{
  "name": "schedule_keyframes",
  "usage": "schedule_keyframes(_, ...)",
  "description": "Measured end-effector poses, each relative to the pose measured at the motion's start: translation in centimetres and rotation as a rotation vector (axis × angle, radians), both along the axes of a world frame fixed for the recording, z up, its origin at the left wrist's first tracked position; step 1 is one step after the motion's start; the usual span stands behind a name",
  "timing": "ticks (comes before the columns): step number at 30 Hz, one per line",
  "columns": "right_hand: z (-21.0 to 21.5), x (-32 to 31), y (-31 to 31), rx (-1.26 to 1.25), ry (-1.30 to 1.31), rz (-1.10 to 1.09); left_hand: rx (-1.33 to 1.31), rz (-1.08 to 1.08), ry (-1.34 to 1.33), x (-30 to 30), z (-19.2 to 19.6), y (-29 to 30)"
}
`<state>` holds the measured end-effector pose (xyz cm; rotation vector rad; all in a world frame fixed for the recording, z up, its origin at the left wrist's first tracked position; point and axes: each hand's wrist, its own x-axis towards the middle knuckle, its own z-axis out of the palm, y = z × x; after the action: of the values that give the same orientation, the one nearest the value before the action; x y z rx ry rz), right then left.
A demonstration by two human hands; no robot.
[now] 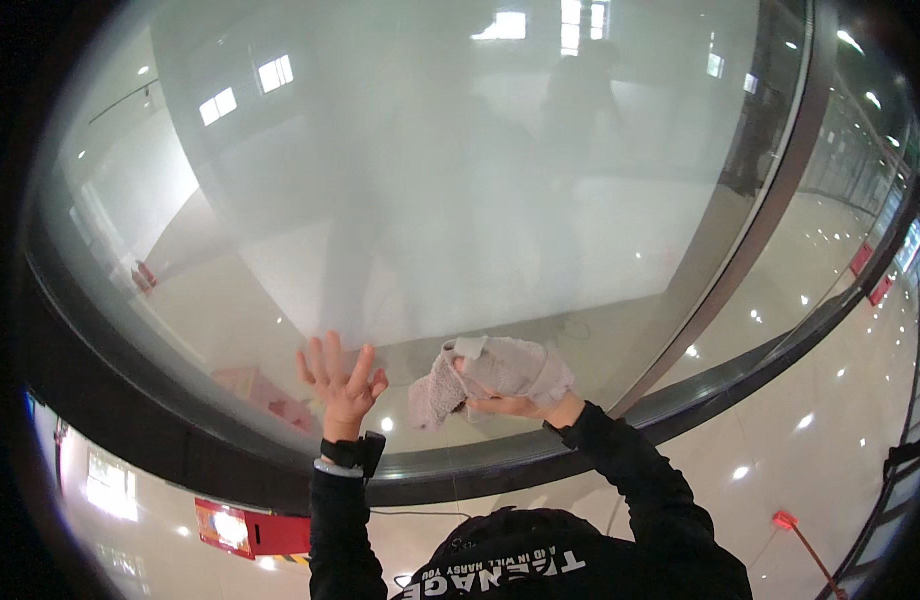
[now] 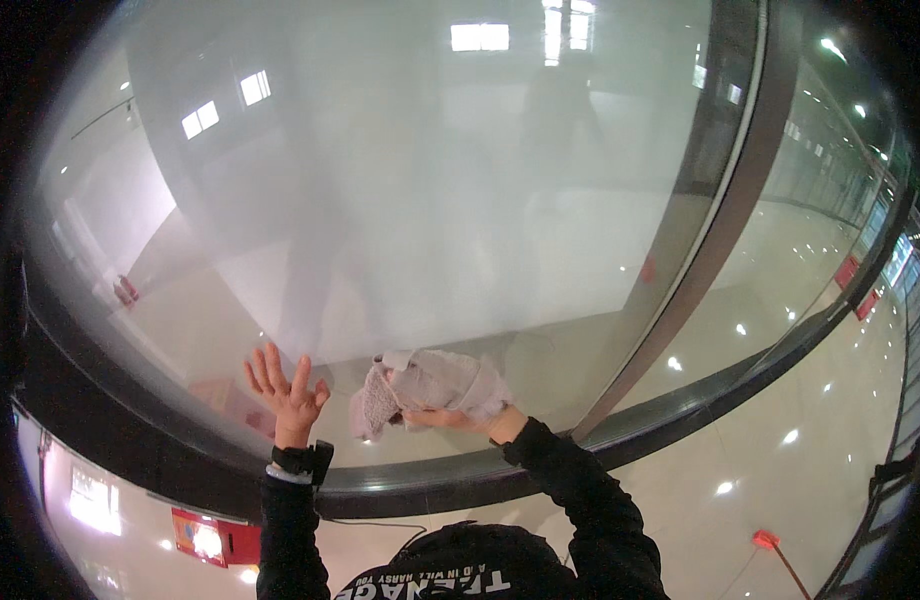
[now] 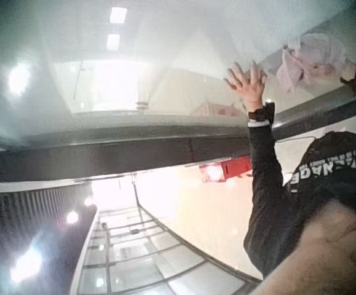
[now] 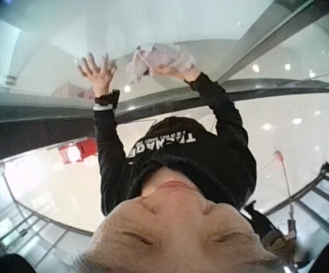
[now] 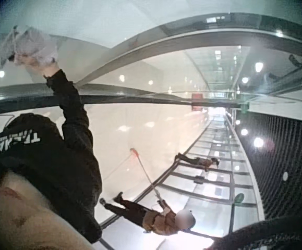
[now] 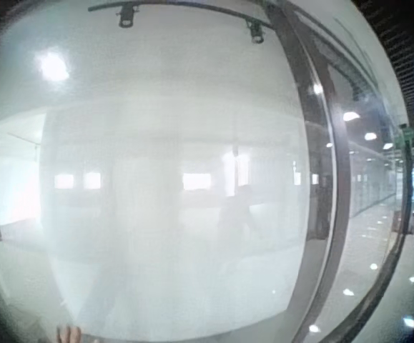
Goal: The person wipes a large glass panel with a cloth, moving the cloth in circular and sweeping motions across the surface. The person uses one hand to hold the cloth and the other to stabilize against the glass while cleaning.
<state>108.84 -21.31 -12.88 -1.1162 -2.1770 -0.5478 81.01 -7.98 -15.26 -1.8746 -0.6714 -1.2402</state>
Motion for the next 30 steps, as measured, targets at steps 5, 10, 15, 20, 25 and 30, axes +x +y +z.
schedule_keyframes(5, 4.0, 6.0, -0.9, 0.564, 0.467, -0.193, 0.033, 0.003, -0.022, 0.1, -0.2, 0.2)
schedule_keyframes(10, 1.6, 11.4, -3.4, 0.659, 1.129, -0.659, 0.040, 0.039, -0.015, 0.1, -0.2, 0.2)
schedule_keyframes(15, -4.2, 8.4, -3.1, 0.638, 1.521, -0.764, 0.050, 0.042, 0.006, 0.2, 0.1, 0.0)
schedule_keyframes(20, 0.5, 6.9, -3.1, 0.595, 1.486, -0.784, 0.029, 0.050, 0.025, 0.2, 0.3, -0.4)
schedule_keyframes(25, 5.4, 3.2, -0.7, 0.634, 0.576, -0.602, -0.004, 0.070, 0.046, 0.1, 0.0, -0.6)
schedule_keyframes(30, 3.7, -0.8, -0.5, 0.406, 0.029, -0.195, -0.025, -0.033, -0.011, 0.0, 0.0, -0.4)
